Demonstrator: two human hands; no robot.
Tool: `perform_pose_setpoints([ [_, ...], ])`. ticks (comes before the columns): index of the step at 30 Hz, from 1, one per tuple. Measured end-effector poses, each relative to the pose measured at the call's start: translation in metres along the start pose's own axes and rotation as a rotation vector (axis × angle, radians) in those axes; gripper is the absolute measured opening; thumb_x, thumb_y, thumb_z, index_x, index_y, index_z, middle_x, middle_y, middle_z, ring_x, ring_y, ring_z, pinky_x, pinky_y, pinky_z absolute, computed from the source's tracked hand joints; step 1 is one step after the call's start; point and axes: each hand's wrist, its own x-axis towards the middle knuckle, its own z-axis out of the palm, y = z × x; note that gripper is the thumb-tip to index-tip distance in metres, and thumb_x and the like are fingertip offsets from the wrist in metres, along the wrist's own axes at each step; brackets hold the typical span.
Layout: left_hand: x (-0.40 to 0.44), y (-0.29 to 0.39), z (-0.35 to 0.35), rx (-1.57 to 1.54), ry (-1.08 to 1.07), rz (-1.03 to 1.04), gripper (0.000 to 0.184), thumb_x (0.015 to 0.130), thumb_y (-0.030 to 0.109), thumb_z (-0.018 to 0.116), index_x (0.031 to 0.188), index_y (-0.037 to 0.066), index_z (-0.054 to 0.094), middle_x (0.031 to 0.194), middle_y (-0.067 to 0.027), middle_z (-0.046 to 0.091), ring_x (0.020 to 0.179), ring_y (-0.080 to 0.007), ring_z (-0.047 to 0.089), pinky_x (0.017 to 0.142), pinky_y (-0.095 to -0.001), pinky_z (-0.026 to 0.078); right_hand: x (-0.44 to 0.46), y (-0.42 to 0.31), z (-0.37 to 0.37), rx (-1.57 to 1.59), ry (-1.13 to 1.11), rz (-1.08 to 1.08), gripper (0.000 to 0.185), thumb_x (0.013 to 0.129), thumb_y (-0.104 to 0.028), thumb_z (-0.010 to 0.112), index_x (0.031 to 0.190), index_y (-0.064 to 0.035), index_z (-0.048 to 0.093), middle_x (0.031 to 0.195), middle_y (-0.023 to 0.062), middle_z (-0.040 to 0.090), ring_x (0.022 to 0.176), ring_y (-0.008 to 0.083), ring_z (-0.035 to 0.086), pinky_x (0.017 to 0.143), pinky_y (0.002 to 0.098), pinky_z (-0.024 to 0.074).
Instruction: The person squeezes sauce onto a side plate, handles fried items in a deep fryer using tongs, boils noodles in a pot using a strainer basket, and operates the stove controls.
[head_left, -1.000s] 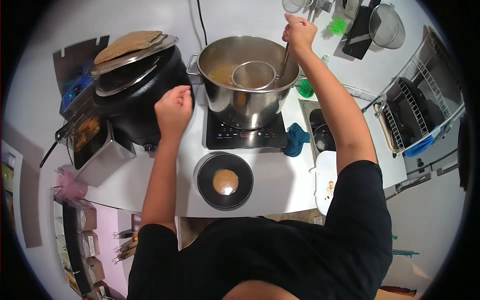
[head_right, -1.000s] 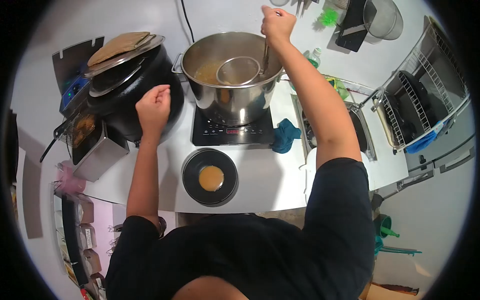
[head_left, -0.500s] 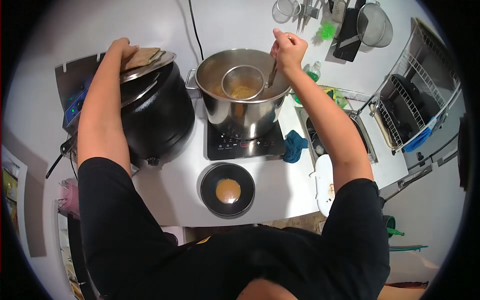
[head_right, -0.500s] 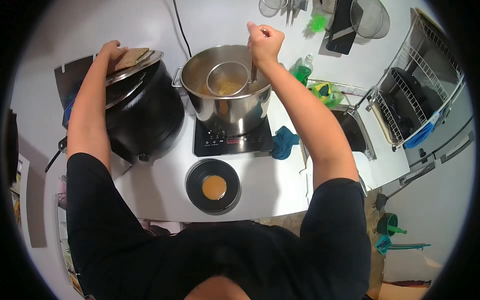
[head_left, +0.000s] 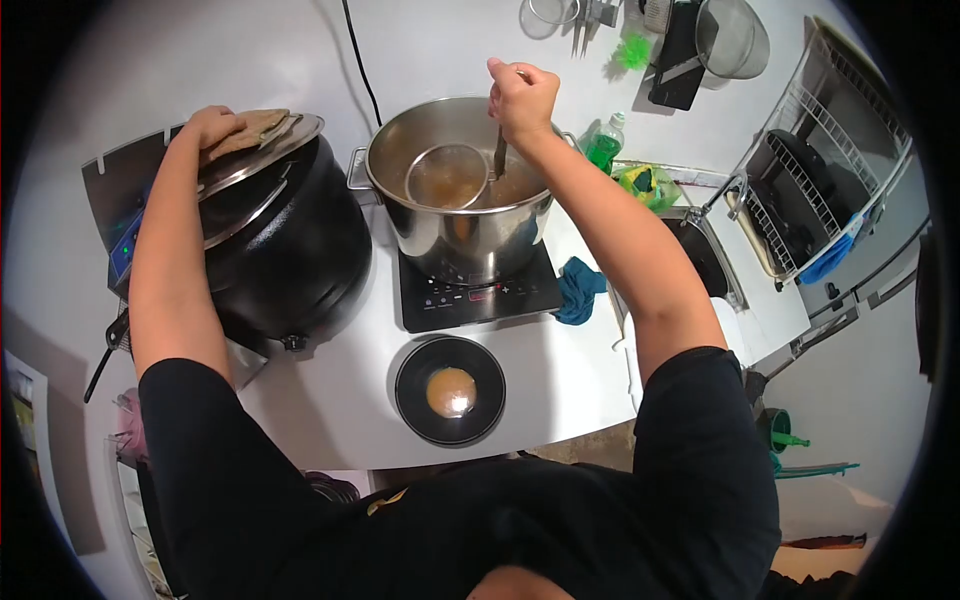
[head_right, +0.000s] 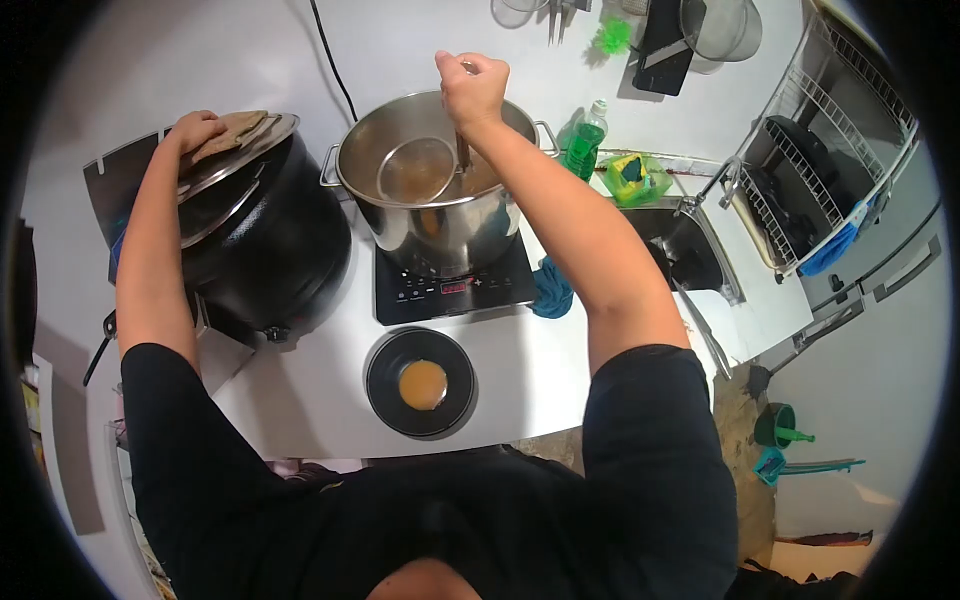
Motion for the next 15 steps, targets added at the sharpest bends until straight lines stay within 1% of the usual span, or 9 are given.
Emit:
perform_pose_setpoints([
  [2, -0.003, -0.005, 0.001, -0.056, 0.014, 0.030, 0.052, 0.067, 0.035, 0.058, 0.108, 0.003, 0.059, 0.107, -0.0171, 0.060, 0.101, -0.0283, 0.056, 0.090, -0.0343, 0.040, -0.012, -0.029, -0.005, 0.165, -0.064, 0.146, 0.033, 0.076, -0.011, 0.065, 0.051, -0.0060, 0.044, 0.045, 0.0034, 0.045, 0.033, 0.0097, 0.038, 0.031, 0.0245, 0.0280],
  [3, -0.004, -0.005, 0.000, -0.053, 0.000, 0.026, 0.051, 0.068, 0.032, 0.061, 0.111, 0.004, 0.058, 0.109, -0.0175, 0.059, 0.103, -0.0278, 0.055, 0.091, -0.0341, 0.040, -0.015, -0.043, -0.012, 0.155, -0.016, 0.114, 0.034, 0.077, -0.013, 0.064, 0.051, -0.0065, 0.043, 0.046, 0.0024, 0.043, 0.034, 0.0093, 0.037, 0.032, 0.0240, 0.0276],
  [5, -0.001, -0.013, 0.003, -0.052, 0.009, 0.051, 0.053, 0.067, 0.032, 0.063, 0.112, 0.004, 0.057, 0.110, -0.0174, 0.059, 0.103, -0.0284, 0.055, 0.091, -0.0344, 0.040, -0.023, -0.070, -0.035, 0.257, -0.071, 0.070, 0.035, 0.079, -0.013, 0.060, 0.051, -0.0070, 0.038, 0.045, 0.0014, 0.034, 0.036, 0.0100, 0.032, 0.036, 0.0249, 0.0248],
  [6, 0.001, -0.014, 0.005, -0.042, 0.018, 0.087, 0.054, 0.066, 0.031, 0.065, 0.113, 0.005, 0.056, 0.110, -0.0172, 0.058, 0.102, -0.0291, 0.055, 0.090, -0.0347, 0.041, -0.032, -0.083, -0.047, 0.276, -0.140, -0.018, 0.035, 0.080, -0.011, 0.057, 0.052, -0.0060, 0.036, 0.045, 0.0024, 0.033, 0.037, 0.0112, 0.031, 0.037, 0.0258, 0.0241],
  [7, 0.002, -0.015, 0.006, -0.051, 0.019, 0.090, 0.054, 0.066, 0.031, 0.065, 0.113, 0.005, 0.056, 0.110, -0.0172, 0.058, 0.102, -0.0291, 0.055, 0.090, -0.0347, 0.041, -0.041, -0.090, -0.060, 0.381, -0.197, -0.126, 0.030, 0.081, -0.005, 0.056, 0.054, -0.0007, 0.044, 0.044, 0.0043, 0.039, 0.037, 0.0110, 0.034, 0.036, 0.0260, 0.0286],
  [9, 0.002, -0.015, 0.007, -0.074, -0.027, 0.103, 0.060, 0.069, 0.033, 0.067, 0.121, 0.007, 0.050, 0.118, -0.0166, 0.054, 0.109, -0.0296, 0.051, 0.095, -0.0356, 0.038, -0.058, -0.086, -0.080, 0.479, -0.288, -0.395, 0.017, 0.083, 0.004, 0.047, 0.067, 0.0002, 0.045, 0.049, 0.0048, 0.041, 0.040, 0.0099, 0.034, 0.038, 0.0260, 0.0284],
  [10, -0.001, -0.012, 0.006, -0.077, -0.025, 0.110, 0.060, 0.069, 0.033, 0.067, 0.121, 0.007, 0.050, 0.118, -0.0166, 0.054, 0.109, -0.0296, 0.051, 0.095, -0.0356, 0.038, -0.066, -0.087, -0.083, 0.473, -0.252, -0.504, 0.011, 0.083, 0.004, 0.048, 0.073, 0.0006, 0.046, 0.050, 0.0056, 0.043, 0.040, 0.0104, 0.035, 0.038, 0.0264, 0.0301],
  [12, -0.011, -0.006, 0.003, -0.120, -0.069, 0.075, 0.066, 0.071, 0.036, 0.068, 0.126, 0.009, 0.044, 0.124, -0.0159, 0.049, 0.115, -0.0296, 0.046, 0.098, -0.0365, 0.035, -0.073, -0.090, -0.087, 0.399, -0.241, -0.630, 0.006, 0.083, 0.003, 0.049, 0.078, 0.0001, 0.048, 0.050, 0.0063, 0.044, 0.040, 0.0107, 0.036, 0.038, 0.0266, 0.0313],
  [15, -0.009, -0.007, 0.003, -0.121, -0.088, 0.097, 0.067, 0.070, 0.038, 0.068, 0.127, 0.010, 0.044, 0.124, -0.0154, 0.049, 0.115, -0.0290, 0.046, 0.098, -0.0365, 0.034, -0.074, -0.089, -0.090, 0.396, -0.216, -0.684, 0.005, 0.084, 0.003, 0.049, 0.080, 0.0001, 0.050, 0.051, 0.0066, 0.045, 0.041, 0.0108, 0.037, 0.038, 0.0265, 0.0321],
])
